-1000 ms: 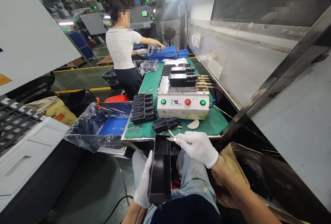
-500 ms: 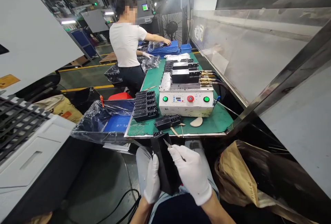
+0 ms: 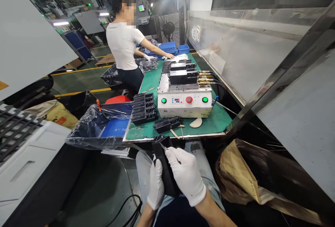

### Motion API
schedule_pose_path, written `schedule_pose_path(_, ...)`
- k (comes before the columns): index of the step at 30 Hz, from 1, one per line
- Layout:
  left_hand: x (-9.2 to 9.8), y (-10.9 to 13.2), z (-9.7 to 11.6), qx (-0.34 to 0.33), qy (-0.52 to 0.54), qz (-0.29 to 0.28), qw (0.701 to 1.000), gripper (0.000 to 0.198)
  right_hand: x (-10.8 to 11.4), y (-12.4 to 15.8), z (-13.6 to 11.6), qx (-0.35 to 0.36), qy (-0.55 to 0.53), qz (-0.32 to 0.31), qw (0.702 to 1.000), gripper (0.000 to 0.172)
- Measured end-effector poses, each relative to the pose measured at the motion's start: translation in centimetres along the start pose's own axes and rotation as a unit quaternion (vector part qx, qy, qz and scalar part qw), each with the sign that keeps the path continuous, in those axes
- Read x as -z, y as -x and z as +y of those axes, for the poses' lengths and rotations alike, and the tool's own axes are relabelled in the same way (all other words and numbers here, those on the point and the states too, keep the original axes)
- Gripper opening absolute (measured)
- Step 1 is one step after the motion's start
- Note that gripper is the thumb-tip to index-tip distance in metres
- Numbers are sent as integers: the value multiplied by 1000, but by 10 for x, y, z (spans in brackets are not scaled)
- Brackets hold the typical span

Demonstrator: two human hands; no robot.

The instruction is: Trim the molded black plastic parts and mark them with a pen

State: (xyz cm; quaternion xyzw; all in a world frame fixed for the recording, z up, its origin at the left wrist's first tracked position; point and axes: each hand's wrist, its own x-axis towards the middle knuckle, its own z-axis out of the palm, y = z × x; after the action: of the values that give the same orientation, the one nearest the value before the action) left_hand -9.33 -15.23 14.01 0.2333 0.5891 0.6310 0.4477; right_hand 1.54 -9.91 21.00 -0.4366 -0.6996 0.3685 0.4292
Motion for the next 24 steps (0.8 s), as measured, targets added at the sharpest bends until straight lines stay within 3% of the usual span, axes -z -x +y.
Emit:
schedule_pose_path(8, 5, 1, -8, -48, -70, 1, 996, 83, -3, 2, 8, -21, -14, -7, 1000, 40)
schedule_pose_path(14, 4, 0, -6, -64, -165, 42, 983, 96, 2, 3, 18, -57, -79, 4, 995, 38)
schedule_pose_path(18, 16, -6, -20, -78, -189, 7, 979, 93, 6, 4, 22, -85, -112, 7, 990, 38)
schedule_pose_path(22, 32, -21, -31, -121, -227, 21, 966, 96, 1, 8, 34, -115, -143, 3, 983, 45)
schedule_pose_path(24, 35, -26, -29, -109, -189, 32, 975, 89, 0, 10, 39, -132, -156, -1, 979, 44)
